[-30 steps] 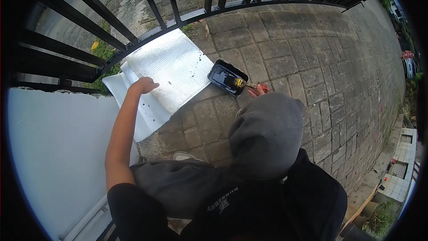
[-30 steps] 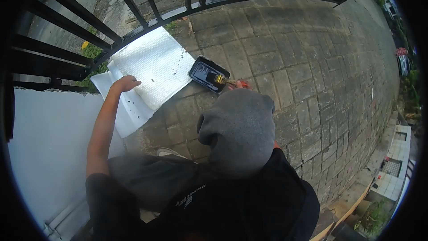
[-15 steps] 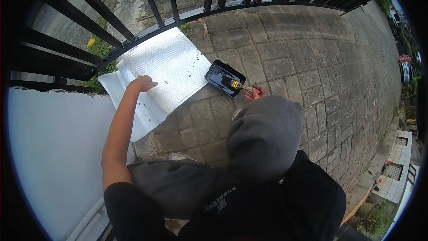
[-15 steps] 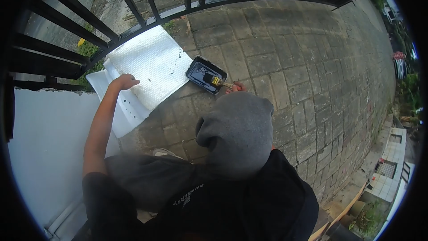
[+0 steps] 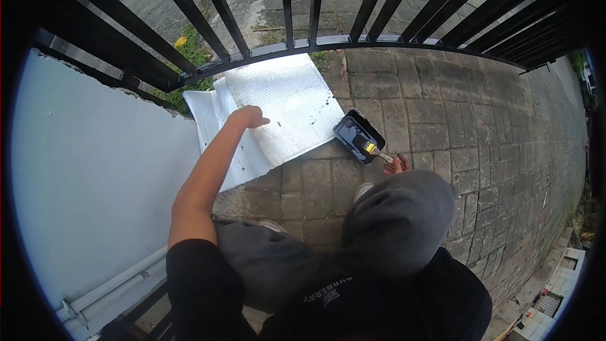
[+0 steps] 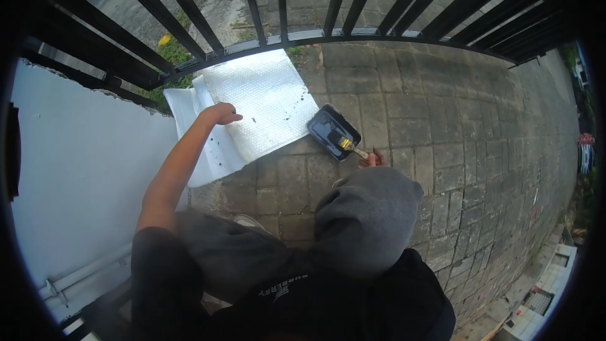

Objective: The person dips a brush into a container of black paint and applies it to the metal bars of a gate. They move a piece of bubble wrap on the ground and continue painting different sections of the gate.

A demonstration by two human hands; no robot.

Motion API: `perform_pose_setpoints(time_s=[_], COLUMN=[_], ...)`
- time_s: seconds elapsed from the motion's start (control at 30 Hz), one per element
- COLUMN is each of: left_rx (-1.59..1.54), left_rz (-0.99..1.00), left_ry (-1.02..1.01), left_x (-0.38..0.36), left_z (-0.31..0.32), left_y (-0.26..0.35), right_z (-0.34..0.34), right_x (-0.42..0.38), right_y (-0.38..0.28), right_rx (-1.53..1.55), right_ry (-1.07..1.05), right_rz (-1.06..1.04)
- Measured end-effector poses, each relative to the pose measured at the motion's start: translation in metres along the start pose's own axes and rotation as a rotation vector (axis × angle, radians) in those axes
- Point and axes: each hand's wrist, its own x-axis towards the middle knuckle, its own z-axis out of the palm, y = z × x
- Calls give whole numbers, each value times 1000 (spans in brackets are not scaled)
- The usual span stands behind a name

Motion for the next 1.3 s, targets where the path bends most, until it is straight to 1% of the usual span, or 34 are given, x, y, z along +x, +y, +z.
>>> perform_pose_setpoints(time_s=[0.07, 0.1, 0.17, 0.2, 0.23, 0.33, 0.4, 0.43, 0.47, 0.53, 0.57, 0.63, 0.67, 0.7, 0.73, 0.77, 0.83, 0.87, 0.9, 0.97, 1.0, 1.03, 1.07, 1.1, 1.13, 1.17, 1.2, 1.23, 1.27, 1.3], left_rx=[-21, -35, -43, -64, -74, -116, -228, -231, -354, -351, -423, -515, -630, -773, -813, -797, -889, -933, -853, -845, -727, -586, -574, -473, -376, -374, -469, -562, -611, -659], left_rz=[-16, -14, -9, -10, 17, 14, 51, 77, 75, 2, -74, -113, -119, -142, -131, -160, -189, -158, -69, -176, -174, -163, -156, -112, -75, -76, -108, -143, -184, -216], left_ry=[20, 33, 48, 68, 74, 179, 297, 386, 335, 360, 406, 530, 562, 624, 631, 602, 559, 547, 565, 518, 470, 428, 435, 377, 320, 332, 277, 213, 95, -24], left_x=[-4, -7, -3, -2, -5, 2, -11, -12, -23, -49, -67, -108, -123, -138, -169, -216, -282, -306, -344, -396, -425, -453, -461, -465, -465, -453, -441, -440, -436, -430], left_z=[-2, -4, -1, -2, -6, -7, -25, -31, -48, -69, -75, -84, -81, -69, -69, -83, -80, -67, -73, -67, -63, -80, -86, -93, -102, -111, -124, -138, -161, -204], left_y=[4, 5, 4, 5, 6, 3, 7, 8, 12, 17, 19, 26, 25, 25, 40, 71, 115, 129, 156, 200, 227, 265, 279, 292, 315, 342, 358, 372, 402, 454], right_z=[25, 27, 20, 19, 15, 6, -1, -7, -12, -21, -29, -52, -66, -85, -107, -131, -183, -208, -233, -285, -316, -353, -366, -380, -395, -411, -427, -446, -463, -486], right_x=[-34, -35, -35, -32, -30, -29, -34, -35, -35, -57, -71, -116, -143, -173, -204, -235, -305, -342, -374, -429, -454, -478, -492, -495, -480, -462, -453, -435, -408, -382], right_y=[-47, -48, -47, -51, -58, -82, -91, -95, -103, -140, -162, -205, -226, -244, -265, -285, -315, -334, -349, -356, -360, -372, -388, -398, -407, -416, -428, -423, -416, -420], right_rx=[12, 17, -69, -52, -110, -259, -331, -283, -341, -420, -382, -484, -459, -537, -615, -690, -770, -738, -705, -778, -757, -710, -781, -849, -832, -744, -658, -664, -666, -702], right_ry=[88, 72, 75, 72, 111, 268, 423, 480, 528, 602, 671, 408, 448, 404, 348, 284, 406, 490, 572, 723, 726, 726, 755, 781, 776, 850, 919, 1008, 1097, 1017], right_rz=[128, 117, 91, 66, 26, -90, -139, -152, -156, -131, -101, -68, -29, 39, 103, 163, 289, 369, 442, 490, 608, 737, 722, 701, 694, 736, 791, 663, 534, 519])
